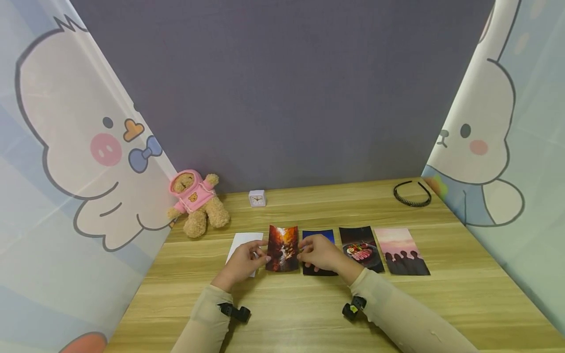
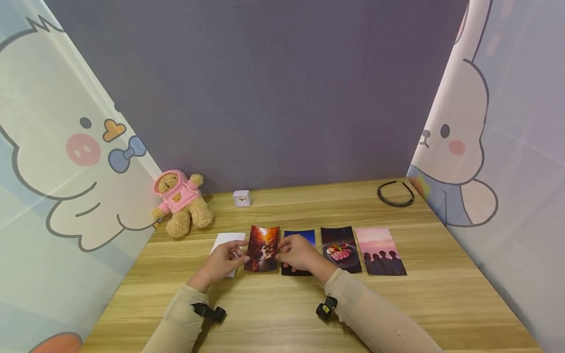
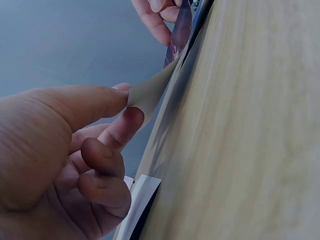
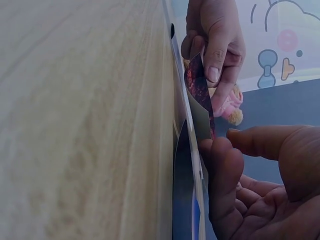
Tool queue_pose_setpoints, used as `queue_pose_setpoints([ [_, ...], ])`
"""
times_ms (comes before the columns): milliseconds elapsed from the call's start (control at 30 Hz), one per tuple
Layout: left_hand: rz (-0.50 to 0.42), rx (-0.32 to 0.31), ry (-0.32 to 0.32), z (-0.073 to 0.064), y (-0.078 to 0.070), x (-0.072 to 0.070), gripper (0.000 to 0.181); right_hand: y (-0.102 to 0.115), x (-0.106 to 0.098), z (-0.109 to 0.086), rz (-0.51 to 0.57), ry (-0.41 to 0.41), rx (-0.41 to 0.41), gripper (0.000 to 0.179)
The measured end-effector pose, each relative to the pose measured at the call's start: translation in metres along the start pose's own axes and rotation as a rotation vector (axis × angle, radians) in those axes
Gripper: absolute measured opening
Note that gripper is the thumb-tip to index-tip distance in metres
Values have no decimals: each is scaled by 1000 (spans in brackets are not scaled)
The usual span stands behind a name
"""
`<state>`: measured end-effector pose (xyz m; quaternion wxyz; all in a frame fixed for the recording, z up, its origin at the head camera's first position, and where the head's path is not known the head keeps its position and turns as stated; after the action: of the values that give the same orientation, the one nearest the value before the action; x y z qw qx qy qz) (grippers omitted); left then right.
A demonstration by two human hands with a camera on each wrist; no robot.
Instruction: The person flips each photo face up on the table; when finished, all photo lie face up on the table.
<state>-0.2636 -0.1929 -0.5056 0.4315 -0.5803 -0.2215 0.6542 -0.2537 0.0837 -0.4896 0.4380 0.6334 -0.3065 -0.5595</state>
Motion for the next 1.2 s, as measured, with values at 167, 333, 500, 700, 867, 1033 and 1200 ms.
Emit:
queue_pose_setpoints([
  [167, 13, 3, 1, -1, 0, 0, 46, 0, 0, -1, 7, 3, 7, 35],
  [333, 49, -10, 27, -1, 0, 1, 48, 2, 0, -2, 43, 14, 26, 37],
  [500, 55, -21, 56, -1, 0, 1, 50, 2, 1, -1, 63, 27, 44, 40],
  [700, 28, -37, 85, -2, -1, 2, 50, 0, 0, 0, 42, 29, 48, 40],
  [867, 28, -51, 89, -2, 0, 2, 51, 0, -1, 0, 39, 32, 50, 40],
  [1033, 33, -49, 82, -2, 0, 3, 50, 1, -1, 0, 35, 35, 48, 39],
  [1200, 42, -50, 79, -2, 1, 2, 49, 0, 0, 0, 28, 38, 44, 39],
])
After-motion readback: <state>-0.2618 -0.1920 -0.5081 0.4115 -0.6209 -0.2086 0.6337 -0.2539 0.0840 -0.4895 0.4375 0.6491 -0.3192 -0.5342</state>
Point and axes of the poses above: each hand's wrist, its own z-axis towards the middle knuckle, its own x-axis out of the palm, y = z × x, the point moved 2 cm from there along z, towards the middle knuckle, and after that the axes turned 13 degrees about -y, right-handed, at the moved point
